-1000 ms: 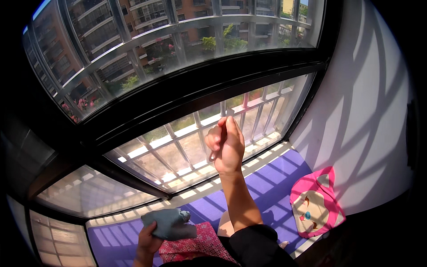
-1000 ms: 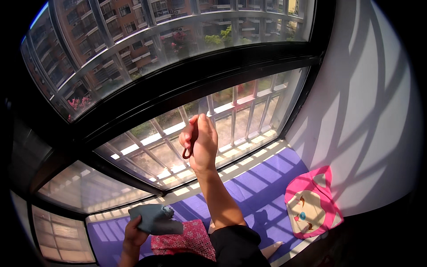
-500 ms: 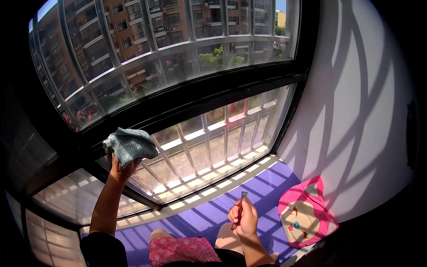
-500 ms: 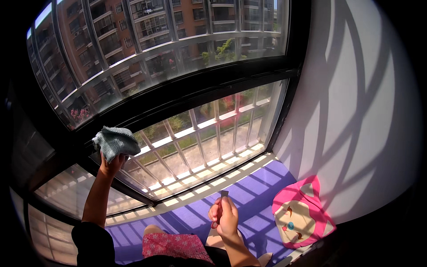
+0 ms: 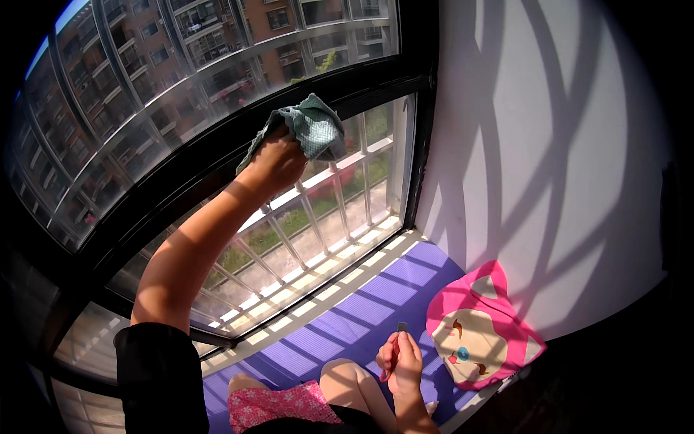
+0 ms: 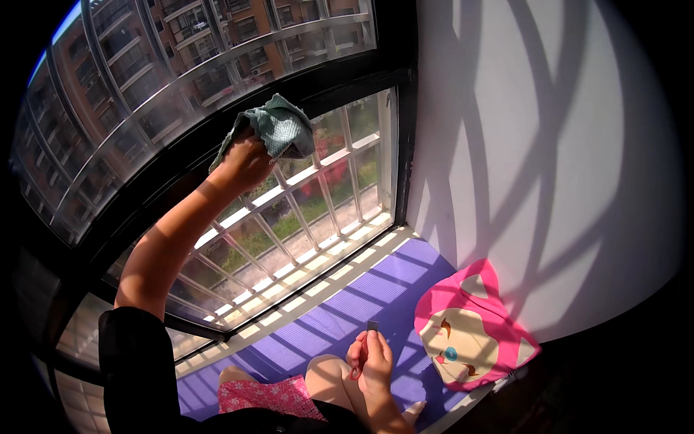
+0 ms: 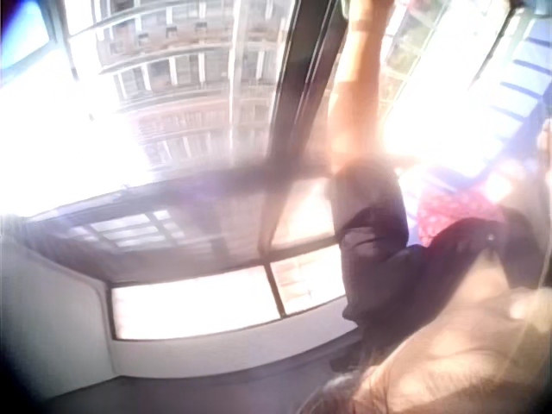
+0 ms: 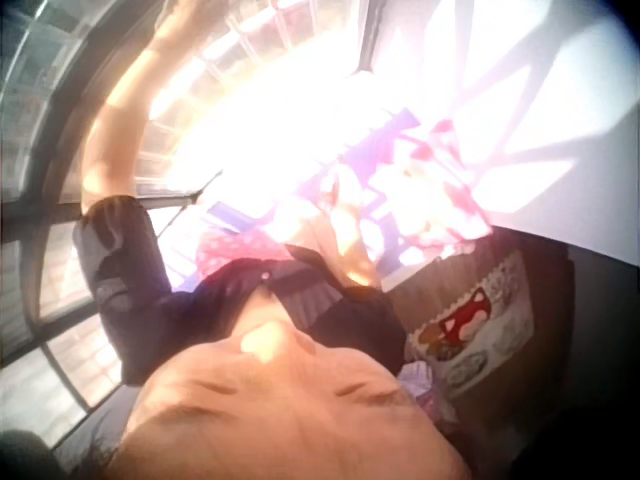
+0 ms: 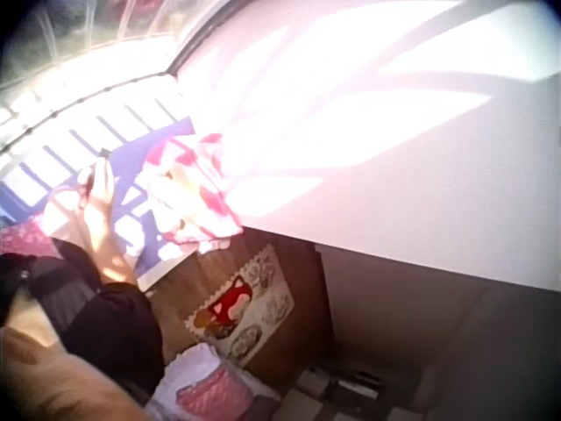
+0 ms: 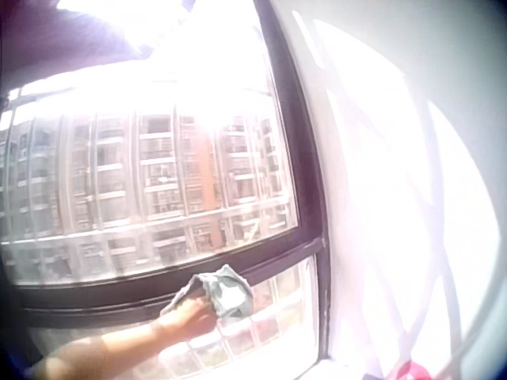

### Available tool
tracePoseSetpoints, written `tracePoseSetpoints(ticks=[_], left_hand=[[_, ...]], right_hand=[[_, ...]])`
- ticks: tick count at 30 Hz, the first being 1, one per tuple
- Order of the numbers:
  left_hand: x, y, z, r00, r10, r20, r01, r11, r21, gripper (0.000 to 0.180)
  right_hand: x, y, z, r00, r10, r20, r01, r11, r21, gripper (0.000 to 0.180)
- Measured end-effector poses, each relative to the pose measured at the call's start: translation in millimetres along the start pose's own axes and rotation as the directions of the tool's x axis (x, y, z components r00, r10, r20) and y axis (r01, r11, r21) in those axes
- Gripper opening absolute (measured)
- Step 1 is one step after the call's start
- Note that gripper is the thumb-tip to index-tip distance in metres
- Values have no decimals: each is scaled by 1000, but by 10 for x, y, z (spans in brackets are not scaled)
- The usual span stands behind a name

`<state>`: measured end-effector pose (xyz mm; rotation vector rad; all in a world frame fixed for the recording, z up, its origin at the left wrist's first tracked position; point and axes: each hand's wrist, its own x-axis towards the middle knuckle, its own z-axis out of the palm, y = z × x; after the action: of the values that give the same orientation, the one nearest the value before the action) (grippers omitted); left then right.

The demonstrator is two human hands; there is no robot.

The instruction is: The person cleans the window frame and glass using a blue cloth and a small red tool. They wipe the lower frame and glass, then use the tool to scrape the track and edges of the window frame while seated on a purple mat.

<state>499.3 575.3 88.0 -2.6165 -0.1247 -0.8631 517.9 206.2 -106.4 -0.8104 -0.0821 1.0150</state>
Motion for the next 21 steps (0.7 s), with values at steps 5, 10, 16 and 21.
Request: tracePoseSetpoints(ticks=[5, 10, 16, 21], left_hand=[[-165, 34, -111, 993, 117, 19, -118, 981, 157, 30], [-1089, 13, -780, 999, 21, 50, -37, 942, 334, 36], [-652, 25, -463, 996, 50, 72, -70, 948, 311, 31], [285, -14, 236, 974, 190, 122, -209, 965, 162, 27]], right_hand=[[0, -119, -234, 996, -45, -77, 44, 999, -24, 27], [76, -22, -334, 997, -10, -81, 7, 999, -35, 27], [292, 142, -7, 989, 146, 19, -144, 988, -58, 26], [489, 28, 245, 985, 153, 85, -144, 984, -102, 27]])
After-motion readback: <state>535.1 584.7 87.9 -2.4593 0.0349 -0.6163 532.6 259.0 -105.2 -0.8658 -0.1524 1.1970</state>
